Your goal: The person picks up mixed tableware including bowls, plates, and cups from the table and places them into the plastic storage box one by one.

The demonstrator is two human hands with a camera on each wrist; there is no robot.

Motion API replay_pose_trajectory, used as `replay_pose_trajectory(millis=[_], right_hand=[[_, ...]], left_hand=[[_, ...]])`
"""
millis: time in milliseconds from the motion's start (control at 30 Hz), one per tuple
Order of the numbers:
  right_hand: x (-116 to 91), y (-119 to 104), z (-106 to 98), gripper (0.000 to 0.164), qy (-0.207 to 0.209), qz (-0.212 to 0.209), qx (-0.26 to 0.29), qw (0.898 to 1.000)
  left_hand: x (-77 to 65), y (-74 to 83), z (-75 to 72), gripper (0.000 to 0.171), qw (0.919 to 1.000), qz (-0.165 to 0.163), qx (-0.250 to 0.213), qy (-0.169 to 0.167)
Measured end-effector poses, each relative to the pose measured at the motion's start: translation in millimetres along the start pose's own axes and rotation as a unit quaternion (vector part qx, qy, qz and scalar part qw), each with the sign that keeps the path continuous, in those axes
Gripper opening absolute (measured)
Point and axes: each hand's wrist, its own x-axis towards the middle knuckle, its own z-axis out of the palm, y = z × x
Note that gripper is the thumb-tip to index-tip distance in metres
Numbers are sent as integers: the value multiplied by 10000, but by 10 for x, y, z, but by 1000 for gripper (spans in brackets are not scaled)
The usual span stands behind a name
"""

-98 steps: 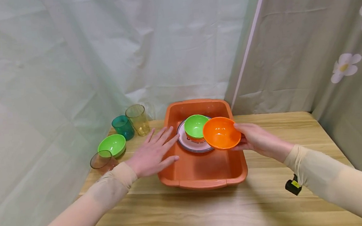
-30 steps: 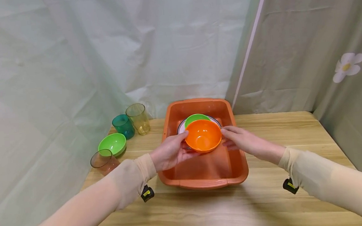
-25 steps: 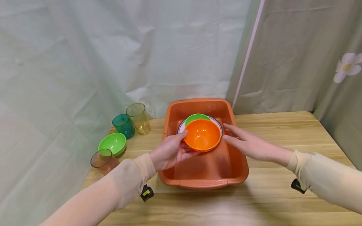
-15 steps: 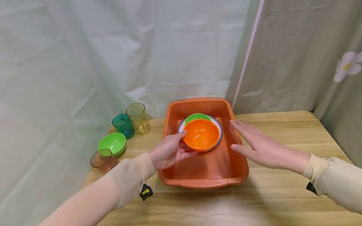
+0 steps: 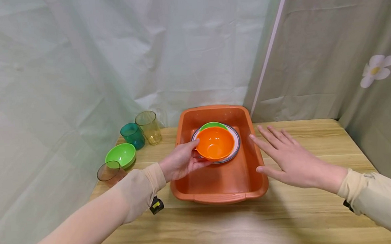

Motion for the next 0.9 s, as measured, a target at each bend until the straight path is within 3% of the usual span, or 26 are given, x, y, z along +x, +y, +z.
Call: replay_pose_trajectory(millis=[300,700,900], right_hand=[[-39,-9,36,82,-27,-421,-561,9975],[-64,-13,60,79,-69,-578,-534,9969],[-69,-12,91,80,56,-661,-600,9960]], left_hand=[[20,22,-31,52,10000,-16,-30,33],[96,78,-54,52,9999,-20,45,145],[168,182,-114,52,9990,14,327,319]])
